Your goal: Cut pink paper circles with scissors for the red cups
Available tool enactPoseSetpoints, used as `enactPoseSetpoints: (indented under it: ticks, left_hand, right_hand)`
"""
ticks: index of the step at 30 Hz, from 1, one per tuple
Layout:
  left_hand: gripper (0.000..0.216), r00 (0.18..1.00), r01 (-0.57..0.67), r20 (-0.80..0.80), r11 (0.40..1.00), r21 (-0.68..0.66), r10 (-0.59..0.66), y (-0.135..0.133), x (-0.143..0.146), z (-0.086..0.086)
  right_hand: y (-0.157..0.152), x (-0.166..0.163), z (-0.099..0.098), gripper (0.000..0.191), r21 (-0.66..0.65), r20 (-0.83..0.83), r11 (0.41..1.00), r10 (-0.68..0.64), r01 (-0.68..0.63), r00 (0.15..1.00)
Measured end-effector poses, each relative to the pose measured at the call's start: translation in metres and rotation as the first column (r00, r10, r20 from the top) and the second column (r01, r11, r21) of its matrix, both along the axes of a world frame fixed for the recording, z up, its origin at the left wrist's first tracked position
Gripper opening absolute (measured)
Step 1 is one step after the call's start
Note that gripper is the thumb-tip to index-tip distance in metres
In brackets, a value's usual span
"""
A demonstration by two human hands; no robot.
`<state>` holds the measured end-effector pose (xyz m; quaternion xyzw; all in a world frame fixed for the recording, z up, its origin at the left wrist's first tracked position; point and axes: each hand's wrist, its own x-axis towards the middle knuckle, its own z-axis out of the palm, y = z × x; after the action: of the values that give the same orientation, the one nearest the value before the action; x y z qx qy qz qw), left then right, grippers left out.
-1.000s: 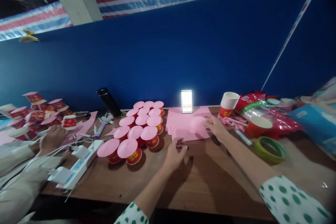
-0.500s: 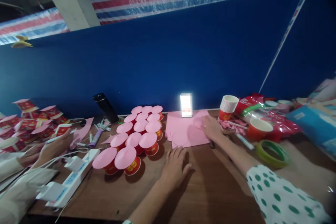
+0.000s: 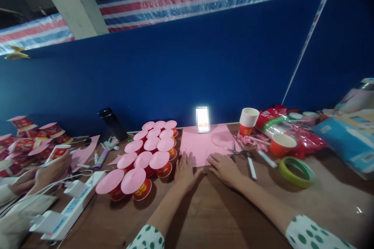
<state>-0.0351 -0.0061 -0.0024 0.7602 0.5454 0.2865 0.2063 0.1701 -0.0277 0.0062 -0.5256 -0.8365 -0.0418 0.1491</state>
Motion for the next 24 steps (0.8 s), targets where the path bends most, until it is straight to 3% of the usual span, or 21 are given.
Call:
enactPoseSetpoints:
  ticks: [7, 18, 24]
  left_hand:
    - [0.073, 1.000, -0.027, 0.006, 0.999, 0.037, 0.026, -0.002, 0.001, -0.003]
    - [0.060, 0.990, -0.019, 0.141, 1.000, 0.013, 0.017, -0.003, 0.002, -0.008]
    - [0.053, 1.000, -0.013, 0.018, 0.994, 0.112, 0.011, 0.000, 0.000, -0.014]
  right_hand:
    - [0.003, -0.013, 0.003, 0.028, 0.001, 0.003, 0.997, -0.079, 0.079, 0.997]
    - [0.004, -0.023, 0.000, 0.031, -0.007, -0.019, 0.992, -0.128, 0.128, 0.992]
    - [0.003, -0.023, -0.004, 0.033, -0.043, -0.047, 0.987, -0.154, 0.152, 0.987]
